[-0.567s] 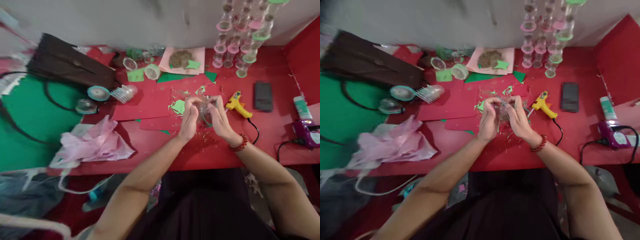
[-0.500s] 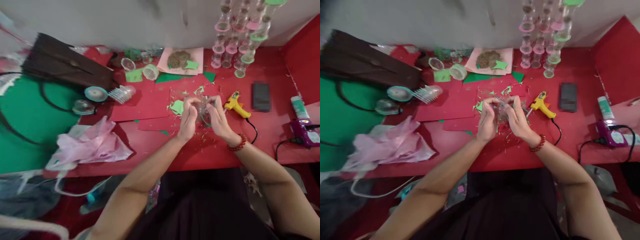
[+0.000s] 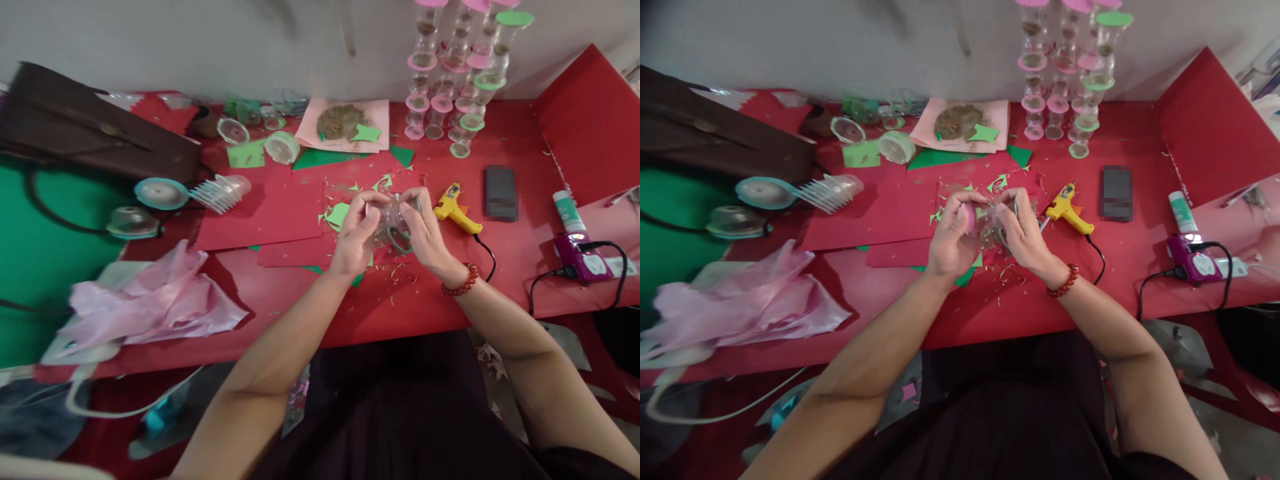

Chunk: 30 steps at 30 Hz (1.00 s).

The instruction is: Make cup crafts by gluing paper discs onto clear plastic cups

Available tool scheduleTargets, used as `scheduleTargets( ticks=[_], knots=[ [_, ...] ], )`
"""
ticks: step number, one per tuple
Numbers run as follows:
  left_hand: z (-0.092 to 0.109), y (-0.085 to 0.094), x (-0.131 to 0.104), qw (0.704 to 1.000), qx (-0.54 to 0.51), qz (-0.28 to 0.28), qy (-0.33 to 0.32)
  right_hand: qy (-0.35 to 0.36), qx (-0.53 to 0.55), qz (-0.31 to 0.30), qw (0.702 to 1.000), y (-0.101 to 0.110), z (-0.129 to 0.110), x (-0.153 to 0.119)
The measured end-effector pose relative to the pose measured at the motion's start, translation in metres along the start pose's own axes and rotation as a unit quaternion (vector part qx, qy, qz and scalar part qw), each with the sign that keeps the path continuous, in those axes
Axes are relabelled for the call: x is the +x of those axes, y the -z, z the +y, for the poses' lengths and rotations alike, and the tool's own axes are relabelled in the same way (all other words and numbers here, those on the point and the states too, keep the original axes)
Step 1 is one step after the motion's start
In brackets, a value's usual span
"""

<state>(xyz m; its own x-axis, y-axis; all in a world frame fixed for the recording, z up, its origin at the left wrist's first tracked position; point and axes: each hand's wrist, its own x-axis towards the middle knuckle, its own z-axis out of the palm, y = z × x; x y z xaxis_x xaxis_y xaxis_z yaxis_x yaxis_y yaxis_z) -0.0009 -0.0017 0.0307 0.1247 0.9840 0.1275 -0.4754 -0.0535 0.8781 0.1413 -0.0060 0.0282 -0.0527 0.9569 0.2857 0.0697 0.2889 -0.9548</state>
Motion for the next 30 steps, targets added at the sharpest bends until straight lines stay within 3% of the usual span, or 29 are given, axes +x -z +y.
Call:
scheduleTargets(
  ticks=[5,8,10,12,17,21,30],
  knots=[
    [0.016,-0.003,0.021,0.992,-0.039,0.057,0.102,0.003,0.005,-0.005,1.000,0.003,0.003,0.003],
    [0.015,-0.002,0.032,0.978,-0.037,0.065,0.195,-0.007,0.033,-0.018,0.999,0.003,0.008,0.006],
    [0.011,-0.004,0.035,0.972,-0.033,0.064,0.223,-0.023,0.055,-0.009,0.998,0.000,0.012,0.007],
    [0.006,-0.008,0.034,0.973,-0.017,0.073,0.216,-0.040,0.070,0.005,0.997,-0.002,0.015,0.007],
    [0.000,-0.018,0.024,0.986,0.033,0.100,0.129,-0.045,0.079,0.014,0.996,-0.007,0.021,0.006],
    [0.000,-0.018,0.018,0.990,0.018,0.067,0.120,-0.028,0.069,0.005,0.997,-0.008,0.021,0.002],
    [-0.009,-0.010,0.017,0.993,-0.010,0.050,0.104,0.002,0.053,-0.014,0.998,-0.009,0.012,-0.001]
  ],
)
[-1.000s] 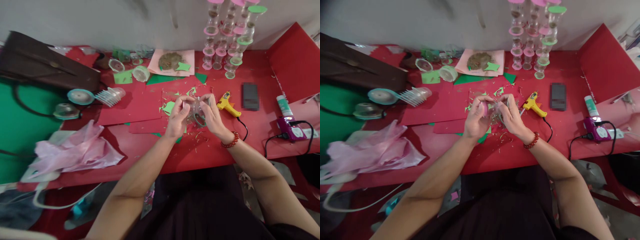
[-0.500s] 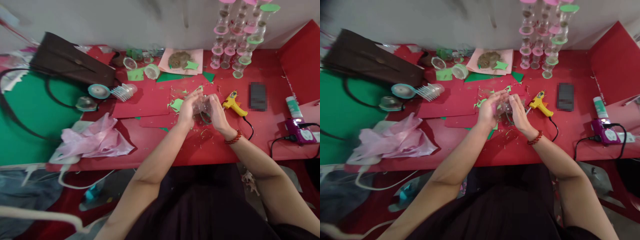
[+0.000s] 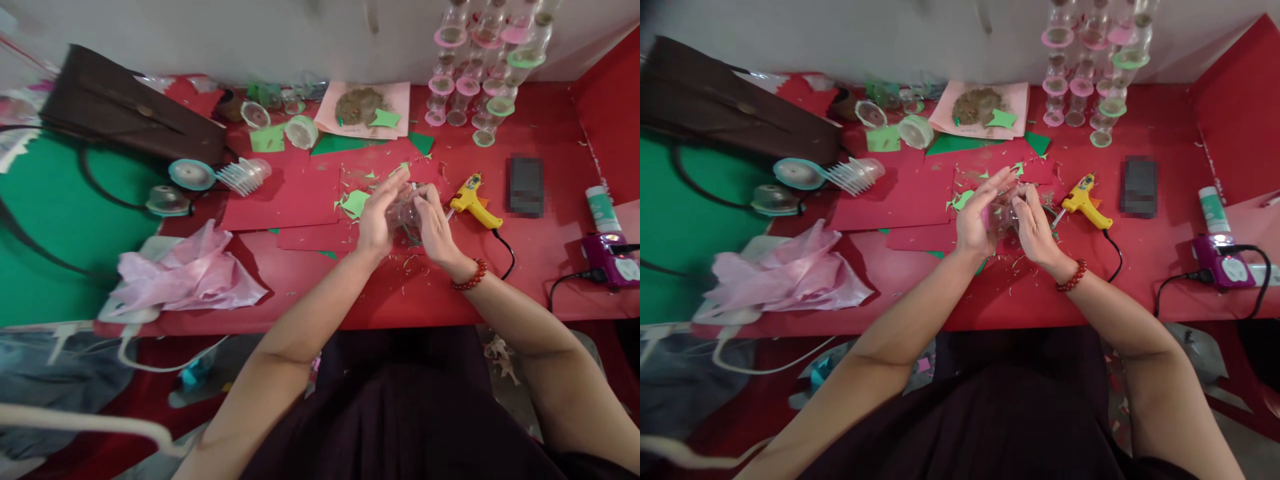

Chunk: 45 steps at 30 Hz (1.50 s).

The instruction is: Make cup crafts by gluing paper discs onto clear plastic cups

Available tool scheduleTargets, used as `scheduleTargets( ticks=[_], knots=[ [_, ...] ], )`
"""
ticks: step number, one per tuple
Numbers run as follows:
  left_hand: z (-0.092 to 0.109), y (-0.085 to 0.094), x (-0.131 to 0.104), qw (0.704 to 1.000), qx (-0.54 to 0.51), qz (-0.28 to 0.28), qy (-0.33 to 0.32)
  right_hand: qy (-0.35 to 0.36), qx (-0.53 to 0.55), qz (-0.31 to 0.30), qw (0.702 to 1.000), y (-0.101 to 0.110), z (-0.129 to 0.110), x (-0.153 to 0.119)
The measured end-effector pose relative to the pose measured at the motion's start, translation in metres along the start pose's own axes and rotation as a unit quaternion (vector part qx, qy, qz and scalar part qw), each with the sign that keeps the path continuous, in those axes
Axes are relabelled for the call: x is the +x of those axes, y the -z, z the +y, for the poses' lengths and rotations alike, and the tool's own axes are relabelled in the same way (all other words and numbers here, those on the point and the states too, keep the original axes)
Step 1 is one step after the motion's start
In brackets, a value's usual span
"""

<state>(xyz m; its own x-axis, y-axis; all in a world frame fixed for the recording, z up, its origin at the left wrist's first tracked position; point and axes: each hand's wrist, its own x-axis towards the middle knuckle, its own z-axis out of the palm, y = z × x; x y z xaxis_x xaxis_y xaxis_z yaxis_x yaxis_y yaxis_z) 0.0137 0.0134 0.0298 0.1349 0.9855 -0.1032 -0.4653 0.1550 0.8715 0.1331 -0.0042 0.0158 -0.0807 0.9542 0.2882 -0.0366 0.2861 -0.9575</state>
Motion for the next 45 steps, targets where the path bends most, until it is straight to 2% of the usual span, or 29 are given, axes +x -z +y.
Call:
scheduleTargets(
  ticks=[8,12,17,20,23,26,30,33,37,41,45],
  knots=[
    [0.003,-0.005,-0.003,0.999,-0.008,0.032,-0.009,-0.015,-0.018,-0.001,1.000,-0.001,-0.002,-0.001],
    [0.003,-0.007,-0.001,1.000,0.002,0.022,-0.015,-0.009,-0.011,0.011,1.000,0.001,0.000,0.003],
    [0.002,-0.003,0.006,0.996,0.019,0.026,-0.086,-0.041,-0.005,0.054,0.998,0.012,0.003,0.013],
    [0.006,0.006,0.008,0.989,0.087,-0.015,-0.116,-0.058,0.003,0.085,0.995,0.024,0.008,0.021],
    [0.013,0.014,0.010,0.976,0.179,-0.088,-0.091,-0.096,0.019,0.097,0.991,0.033,0.012,0.026],
    [0.017,0.015,0.011,0.969,0.213,-0.086,-0.092,-0.114,0.045,0.089,0.988,0.035,0.011,0.028],
    [0.016,0.015,0.015,0.977,0.183,-0.018,-0.109,-0.103,0.082,0.066,0.989,0.033,0.002,0.027],
    [0.011,0.019,0.019,0.982,0.139,0.032,-0.123,-0.105,0.064,0.051,0.991,0.034,-0.004,0.026],
    [0.007,0.025,0.027,0.988,0.085,0.073,-0.106,-0.117,0.027,0.031,0.992,0.031,-0.007,0.023],
    [0.010,0.023,0.027,0.994,0.047,0.064,-0.076,-0.113,-0.039,-0.002,0.993,0.027,-0.010,0.019],
    [0.015,0.019,0.023,0.998,-0.012,0.030,-0.051,-0.055,-0.124,0.058,0.989,0.030,-0.009,0.018]
  ],
)
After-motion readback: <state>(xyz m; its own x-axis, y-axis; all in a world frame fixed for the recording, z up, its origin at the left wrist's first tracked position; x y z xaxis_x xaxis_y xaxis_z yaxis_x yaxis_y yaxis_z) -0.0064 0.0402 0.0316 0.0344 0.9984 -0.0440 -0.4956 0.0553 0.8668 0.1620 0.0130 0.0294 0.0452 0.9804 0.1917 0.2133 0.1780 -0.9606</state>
